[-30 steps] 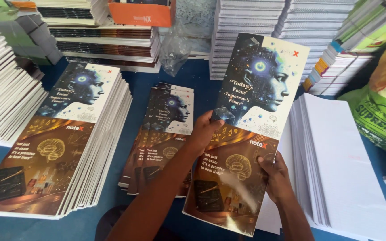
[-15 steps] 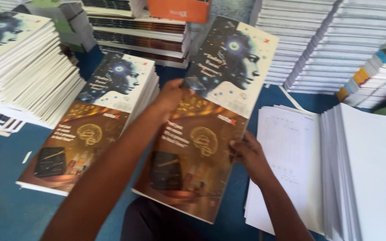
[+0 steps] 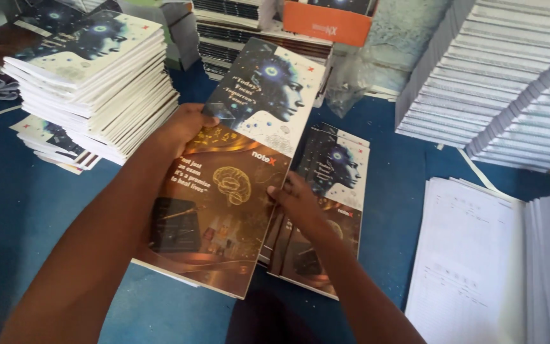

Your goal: The person inserts loose index sheets into printed notebook covers one by one, then places the assembled notebooks into a growing stack. The process repeats with multiple covers and sheets on a blue floor workspace.

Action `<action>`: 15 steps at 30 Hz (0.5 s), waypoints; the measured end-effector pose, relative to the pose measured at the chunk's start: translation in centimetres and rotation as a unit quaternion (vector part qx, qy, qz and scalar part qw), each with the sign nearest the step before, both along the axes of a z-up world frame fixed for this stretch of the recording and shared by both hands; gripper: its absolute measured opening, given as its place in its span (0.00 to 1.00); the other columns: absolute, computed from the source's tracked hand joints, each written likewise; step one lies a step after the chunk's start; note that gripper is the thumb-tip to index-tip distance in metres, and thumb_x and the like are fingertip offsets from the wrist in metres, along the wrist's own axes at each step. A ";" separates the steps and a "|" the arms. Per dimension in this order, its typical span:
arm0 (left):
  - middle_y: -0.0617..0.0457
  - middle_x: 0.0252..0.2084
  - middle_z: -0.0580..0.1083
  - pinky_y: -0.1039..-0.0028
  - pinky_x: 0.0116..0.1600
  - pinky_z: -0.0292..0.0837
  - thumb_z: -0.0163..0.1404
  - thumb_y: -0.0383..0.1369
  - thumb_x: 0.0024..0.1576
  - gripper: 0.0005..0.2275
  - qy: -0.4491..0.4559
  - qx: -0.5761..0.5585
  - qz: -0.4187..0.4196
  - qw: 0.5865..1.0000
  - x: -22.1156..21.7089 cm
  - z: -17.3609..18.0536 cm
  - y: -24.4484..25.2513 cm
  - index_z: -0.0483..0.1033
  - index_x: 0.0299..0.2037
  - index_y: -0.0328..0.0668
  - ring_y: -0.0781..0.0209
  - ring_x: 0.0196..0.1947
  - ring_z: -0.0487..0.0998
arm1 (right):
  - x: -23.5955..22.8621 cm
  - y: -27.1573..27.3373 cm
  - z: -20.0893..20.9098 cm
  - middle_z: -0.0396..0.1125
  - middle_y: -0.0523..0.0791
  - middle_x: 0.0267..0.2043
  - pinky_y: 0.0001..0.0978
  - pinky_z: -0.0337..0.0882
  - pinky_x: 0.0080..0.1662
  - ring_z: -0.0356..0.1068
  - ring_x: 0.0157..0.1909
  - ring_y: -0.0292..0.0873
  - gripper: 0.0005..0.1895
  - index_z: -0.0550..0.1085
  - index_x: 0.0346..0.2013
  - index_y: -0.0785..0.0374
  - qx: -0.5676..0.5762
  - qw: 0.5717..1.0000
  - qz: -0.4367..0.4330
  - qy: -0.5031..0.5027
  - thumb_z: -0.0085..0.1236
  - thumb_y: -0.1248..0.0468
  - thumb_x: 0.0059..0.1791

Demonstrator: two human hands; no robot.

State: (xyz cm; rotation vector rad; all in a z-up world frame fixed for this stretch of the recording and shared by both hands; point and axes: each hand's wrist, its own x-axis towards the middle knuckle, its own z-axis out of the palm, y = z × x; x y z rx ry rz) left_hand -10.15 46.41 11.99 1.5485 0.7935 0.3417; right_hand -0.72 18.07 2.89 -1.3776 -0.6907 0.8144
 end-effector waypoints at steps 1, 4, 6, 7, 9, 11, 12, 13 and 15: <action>0.45 0.42 0.80 0.66 0.39 0.81 0.54 0.29 0.56 0.14 0.003 0.006 0.008 1.000 -0.5 -0.4 1.3 0.78 0.52 0.38 0.55 0.36 0.83 | -0.3 1.1 -0.2 0.75 0.47 0.41 0.34 0.76 0.38 0.75 0.39 0.41 0.28 0.65 0.65 0.61 -0.003 1.000 0.006 -0.003 0.58 0.62 0.50; 0.43 0.42 0.81 0.67 0.41 0.80 0.56 0.28 0.56 0.14 0.015 0.050 0.027 0.998 -1.9 -2.1 5.1 0.78 0.51 0.35 0.53 0.36 0.83 | -0.9 4.7 -1.4 0.75 0.46 0.42 0.33 0.77 0.39 0.75 0.42 0.40 0.26 0.65 0.64 0.64 0.026 0.999 0.033 0.000 0.57 0.63 0.51; 0.41 0.42 0.79 0.61 0.40 0.77 0.56 0.27 0.55 0.13 0.034 0.056 0.047 0.997 -2.4 -4.0 7.0 0.78 0.50 0.34 0.50 0.35 0.80 | -1.3 6.8 -2.6 0.74 0.47 0.40 0.34 0.78 0.37 0.75 0.38 0.40 0.25 0.65 0.62 0.66 -0.001 0.999 0.033 -0.001 0.57 0.63 0.52; 0.40 0.41 0.78 0.57 0.39 0.76 0.56 0.27 0.55 0.13 0.043 0.061 0.057 0.996 -2.7 -4.8 8.0 0.78 0.49 0.33 0.49 0.35 0.79 | -1.3 7.9 -3.1 0.74 0.48 0.38 0.34 0.79 0.36 0.76 0.36 0.41 0.24 0.65 0.61 0.66 -0.012 0.999 0.033 -0.002 0.57 0.63 0.52; 0.41 0.42 0.79 0.61 0.45 0.74 0.56 0.28 0.55 0.12 0.078 0.101 0.051 0.991 -2.9 -7.1 9.1 0.79 0.49 0.33 0.52 0.38 0.80 | -1.7 9.1 -4.2 0.72 0.50 0.36 0.35 0.77 0.33 0.74 0.33 0.42 0.25 0.65 0.61 0.68 -0.008 0.999 0.044 -0.004 0.58 0.65 0.52; 0.41 0.41 0.80 0.63 0.47 0.73 0.57 0.29 0.55 0.13 0.082 0.116 0.046 0.989 -3.1 -9.2 9.7 0.80 0.48 0.32 0.53 0.39 0.80 | -2.2 9.8 -4.9 0.72 0.50 0.35 0.35 0.77 0.31 0.73 0.30 0.41 0.25 0.64 0.61 0.68 -0.021 0.999 0.044 -0.012 0.58 0.65 0.52; 0.41 0.41 0.81 0.63 0.47 0.73 0.57 0.29 0.54 0.13 0.067 0.112 0.044 0.990 -3.1 -10.0 9.9 0.81 0.48 0.31 0.52 0.39 0.80 | -2.4 10.0 -5.1 0.72 0.50 0.35 0.35 0.77 0.31 0.73 0.29 0.41 0.25 0.64 0.61 0.68 -0.036 0.998 0.039 -0.018 0.58 0.65 0.51; 0.40 0.41 0.81 0.62 0.47 0.73 0.58 0.29 0.54 0.13 0.053 0.107 0.040 0.992 -3.0 -10.7 10.1 0.81 0.47 0.30 0.52 0.39 0.80 | -2.6 9.9 -5.1 0.72 0.49 0.34 0.35 0.77 0.30 0.72 0.29 0.40 0.25 0.64 0.61 0.67 -0.052 0.998 0.031 -0.025 0.58 0.64 0.51; 0.42 0.42 0.81 0.64 0.48 0.74 0.58 0.30 0.54 0.15 0.091 0.148 0.050 0.983 -3.0 -11.3 10.6 0.79 0.50 0.32 0.53 0.40 0.81 | -2.7 9.7 -4.8 0.73 0.49 0.32 0.34 0.73 0.28 0.71 0.25 0.41 0.26 0.63 0.61 0.65 -0.085 0.995 0.021 -0.052 0.57 0.63 0.50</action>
